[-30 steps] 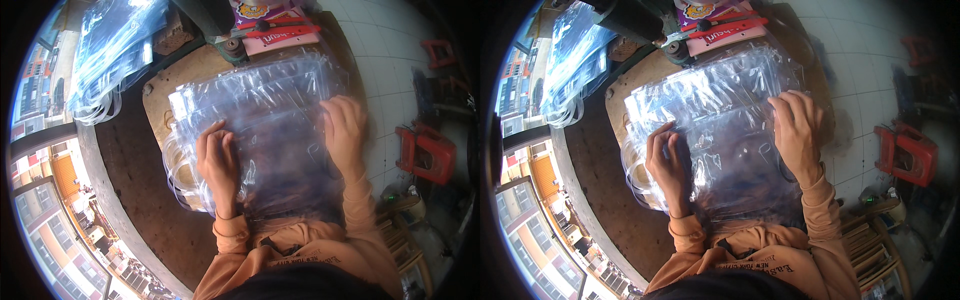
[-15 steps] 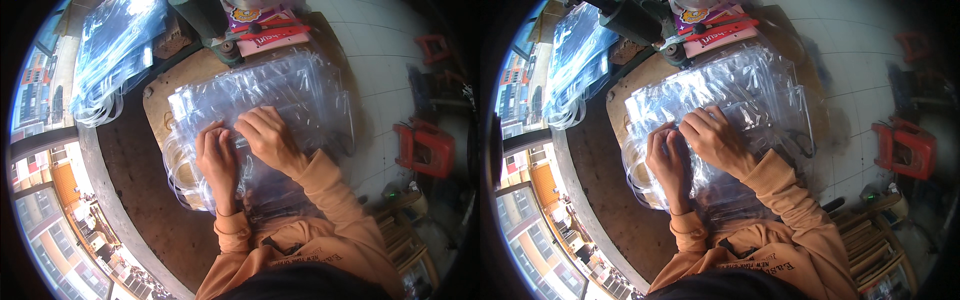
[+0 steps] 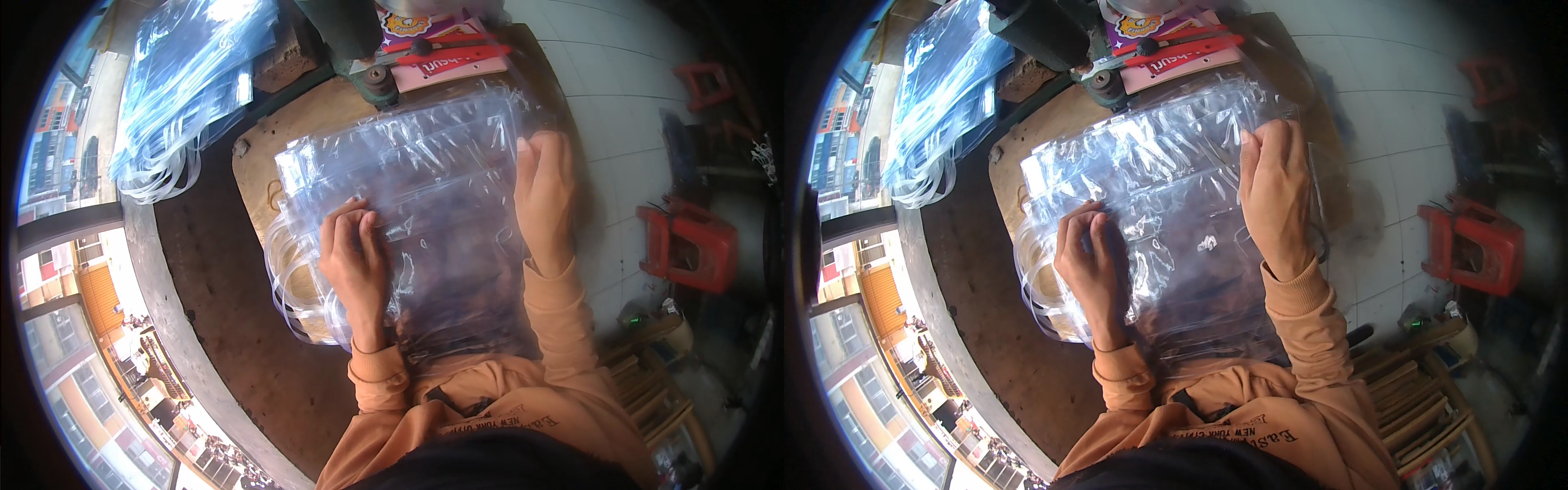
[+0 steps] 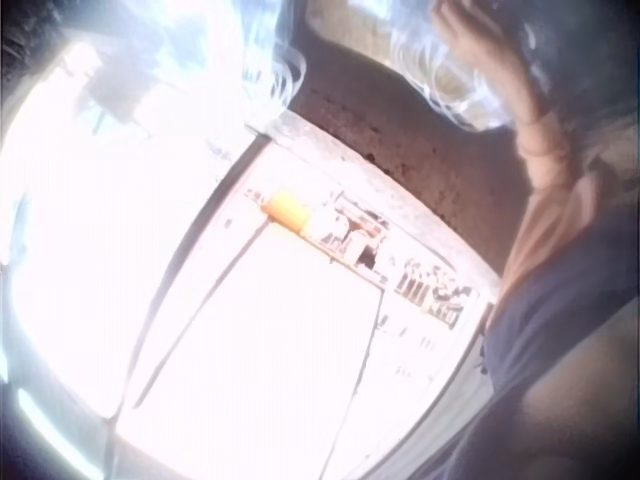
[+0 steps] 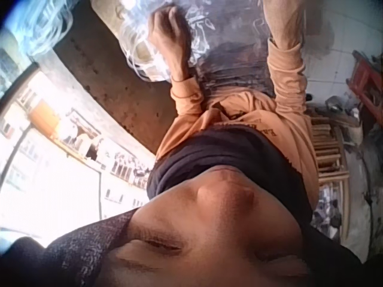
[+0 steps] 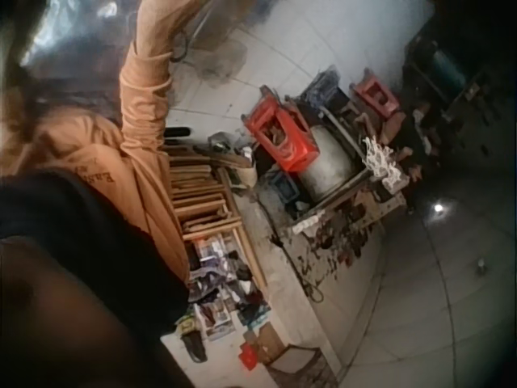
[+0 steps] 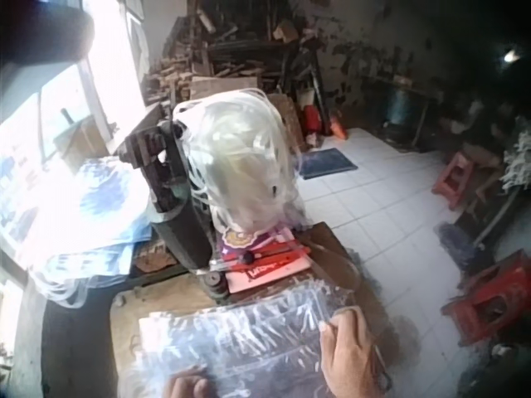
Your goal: The person trims the edges of a plastic bag using shears and then separates several transparent bags from a stack.
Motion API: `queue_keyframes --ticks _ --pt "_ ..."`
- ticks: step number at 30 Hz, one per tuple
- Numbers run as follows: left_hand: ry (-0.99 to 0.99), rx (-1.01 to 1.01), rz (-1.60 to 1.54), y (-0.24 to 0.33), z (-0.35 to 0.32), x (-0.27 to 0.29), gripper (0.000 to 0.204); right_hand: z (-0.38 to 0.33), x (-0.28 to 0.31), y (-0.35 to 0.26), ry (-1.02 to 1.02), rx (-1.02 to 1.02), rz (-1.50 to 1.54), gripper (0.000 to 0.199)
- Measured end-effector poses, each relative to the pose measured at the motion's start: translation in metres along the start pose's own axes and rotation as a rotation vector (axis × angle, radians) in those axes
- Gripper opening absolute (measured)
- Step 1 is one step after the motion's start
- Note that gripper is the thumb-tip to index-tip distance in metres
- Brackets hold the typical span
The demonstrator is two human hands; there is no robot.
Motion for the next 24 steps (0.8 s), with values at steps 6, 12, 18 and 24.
queue_keyframes --ticks 6,12,18,24 --pt "-0.004 -0.012 -0.008 0.004 0.000 -0.002 0.005 -0.013 -0.010 -0.010 -0.090 0.181 0.150 0.029" --pt "-0.003 -0.013 -0.019 0.005 0.001 -0.001 0.005 -0.022 -0.032 -0.027 -0.236 0.349 0.179 0.031" --pt "-0.004 -0.055 -0.017 0.006 0.001 -0.002 0.006 -0.026 -0.040 -0.031 -0.225 0.406 0.134 0.012" --pt "-0.005 -0.052 -0.016 0.007 0.002 0.000 0.006 -0.027 -0.039 -0.033 -0.195 0.385 0.182 0.013"
Point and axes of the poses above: each hand's wrist, its own z-axis towards the middle knuckle, its own x-axis out of the back of the hand, y = z × x, the point moved 6 cm from there along z, towards the middle knuckle, and after that the axes turned 7 degrees about y, right-handed, at the moved point
